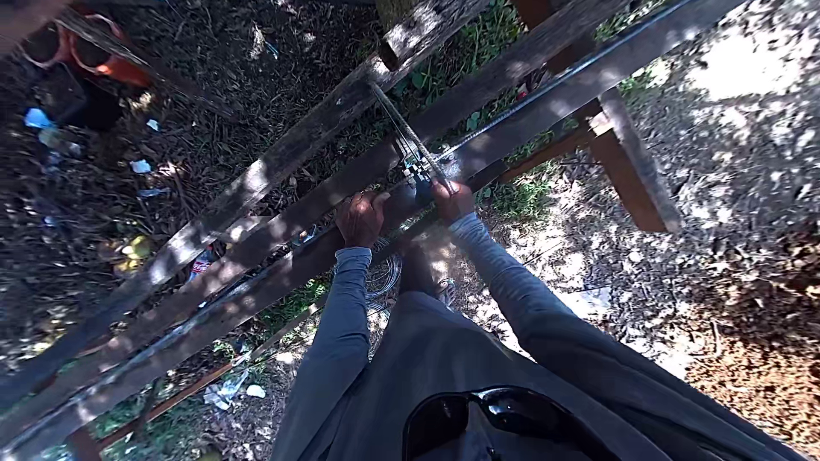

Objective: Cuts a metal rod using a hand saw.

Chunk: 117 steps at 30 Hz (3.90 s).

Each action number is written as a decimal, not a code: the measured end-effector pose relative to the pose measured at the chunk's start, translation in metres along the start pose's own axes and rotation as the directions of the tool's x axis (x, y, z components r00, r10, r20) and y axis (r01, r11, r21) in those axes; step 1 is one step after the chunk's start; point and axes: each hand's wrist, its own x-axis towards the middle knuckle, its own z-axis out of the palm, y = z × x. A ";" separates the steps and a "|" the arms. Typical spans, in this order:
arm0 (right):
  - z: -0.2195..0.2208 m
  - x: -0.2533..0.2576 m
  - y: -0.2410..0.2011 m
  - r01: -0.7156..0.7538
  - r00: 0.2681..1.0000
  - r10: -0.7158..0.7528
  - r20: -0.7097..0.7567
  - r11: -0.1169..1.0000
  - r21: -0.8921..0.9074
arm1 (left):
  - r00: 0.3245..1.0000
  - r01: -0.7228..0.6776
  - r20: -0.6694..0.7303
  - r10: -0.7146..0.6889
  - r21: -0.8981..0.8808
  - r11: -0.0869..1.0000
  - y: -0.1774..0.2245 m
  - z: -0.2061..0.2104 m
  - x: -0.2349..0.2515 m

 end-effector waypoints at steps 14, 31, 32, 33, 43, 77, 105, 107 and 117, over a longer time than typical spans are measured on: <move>-0.047 -0.089 0.017 -0.009 1.000 0.008 -0.010 0.997 -0.079 | 0.997 -0.031 -0.072 0.029 -0.021 0.999 0.002 -0.001 0.005; -0.051 -0.104 0.030 -0.007 1.000 0.006 -0.026 0.999 -0.043 | 0.997 -0.018 -0.081 0.015 -0.028 0.999 0.001 0.000 0.004; -0.041 -0.076 0.016 -0.049 0.999 0.050 0.011 0.997 -0.064 | 0.996 -0.021 -0.082 0.019 -0.025 0.999 0.001 0.001 0.004; -0.027 -0.048 0.011 -0.049 0.999 0.050 0.012 0.997 -0.063 | 0.996 -0.027 -0.081 0.025 -0.023 0.999 0.001 0.003 0.003; -0.042 -0.111 0.072 0.051 0.997 -0.050 -0.050 0.999 0.014 | 0.995 -0.037 -0.088 0.038 0.009 0.999 0.001 0.002 0.003; -0.039 -0.104 0.066 0.064 0.997 -0.062 -0.053 0.998 0.030 | 0.998 -0.050 -0.027 0.050 -0.012 0.999 -0.001 0.001 -0.001; 0.004 0.001 -0.002 0.008 1.000 -0.007 -0.019 0.997 0.075 | 0.999 -0.021 -0.032 0.020 -0.010 1.000 -0.002 0.000 -0.001; -0.006 -0.015 0.005 0.007 1.000 -0.006 -0.009 0.997 0.075 | 0.999 -0.010 -0.036 0.010 -0.018 1.000 0.003 -0.001 -0.002; -0.045 -0.095 0.023 -0.030 0.999 0.030 -0.023 0.999 -0.015 | 0.998 -0.011 -0.066 0.010 -0.007 1.000 -0.001 0.002 0.003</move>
